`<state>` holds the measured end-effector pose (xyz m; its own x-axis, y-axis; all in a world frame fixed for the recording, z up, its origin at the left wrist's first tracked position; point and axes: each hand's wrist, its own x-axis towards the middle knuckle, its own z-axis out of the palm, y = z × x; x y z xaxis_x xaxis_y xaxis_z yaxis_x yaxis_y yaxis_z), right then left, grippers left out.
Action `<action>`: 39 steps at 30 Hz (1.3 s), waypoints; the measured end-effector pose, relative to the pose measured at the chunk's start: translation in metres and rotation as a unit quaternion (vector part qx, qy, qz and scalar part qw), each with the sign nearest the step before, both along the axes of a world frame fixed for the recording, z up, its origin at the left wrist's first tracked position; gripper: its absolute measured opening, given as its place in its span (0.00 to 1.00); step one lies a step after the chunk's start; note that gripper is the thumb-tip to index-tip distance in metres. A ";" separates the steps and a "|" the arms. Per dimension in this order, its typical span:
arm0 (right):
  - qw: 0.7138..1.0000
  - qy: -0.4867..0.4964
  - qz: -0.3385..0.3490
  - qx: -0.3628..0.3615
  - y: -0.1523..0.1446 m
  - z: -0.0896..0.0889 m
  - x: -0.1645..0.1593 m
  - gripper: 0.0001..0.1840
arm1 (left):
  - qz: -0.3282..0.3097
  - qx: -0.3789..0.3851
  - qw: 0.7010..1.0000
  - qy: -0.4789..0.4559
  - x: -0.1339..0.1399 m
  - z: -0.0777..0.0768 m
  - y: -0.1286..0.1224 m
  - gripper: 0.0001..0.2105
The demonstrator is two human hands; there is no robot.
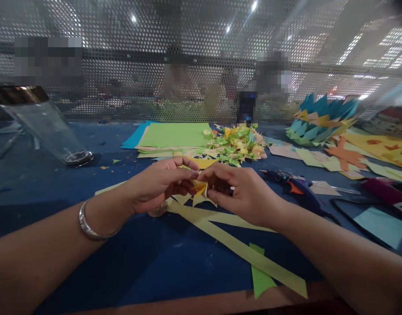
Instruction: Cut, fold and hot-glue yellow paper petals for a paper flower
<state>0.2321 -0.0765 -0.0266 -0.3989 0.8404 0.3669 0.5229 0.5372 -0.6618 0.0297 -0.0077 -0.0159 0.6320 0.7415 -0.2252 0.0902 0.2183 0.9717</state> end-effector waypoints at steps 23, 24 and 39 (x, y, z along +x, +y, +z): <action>0.994 0.010 -0.079 0.070 0.003 0.002 0.003 0.07 | 0.015 0.590 0.805 0.061 -0.006 0.013 -0.023 0.08; 0.994 0.009 -0.083 0.072 0.003 0.002 0.003 0.07 | 0.012 0.598 0.798 0.068 -0.006 0.012 -0.024 0.09; 0.993 -0.010 -0.096 0.066 0.004 0.001 0.004 0.07 | 0.014 0.578 0.798 0.168 -0.005 0.013 -0.026 0.04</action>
<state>0.2358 -0.0724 -0.0251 -0.2441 0.8469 0.4724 0.6359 0.5076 -0.5814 0.0246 -0.0336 -0.0026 0.6590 0.5891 0.4677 0.3987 -0.8008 0.4470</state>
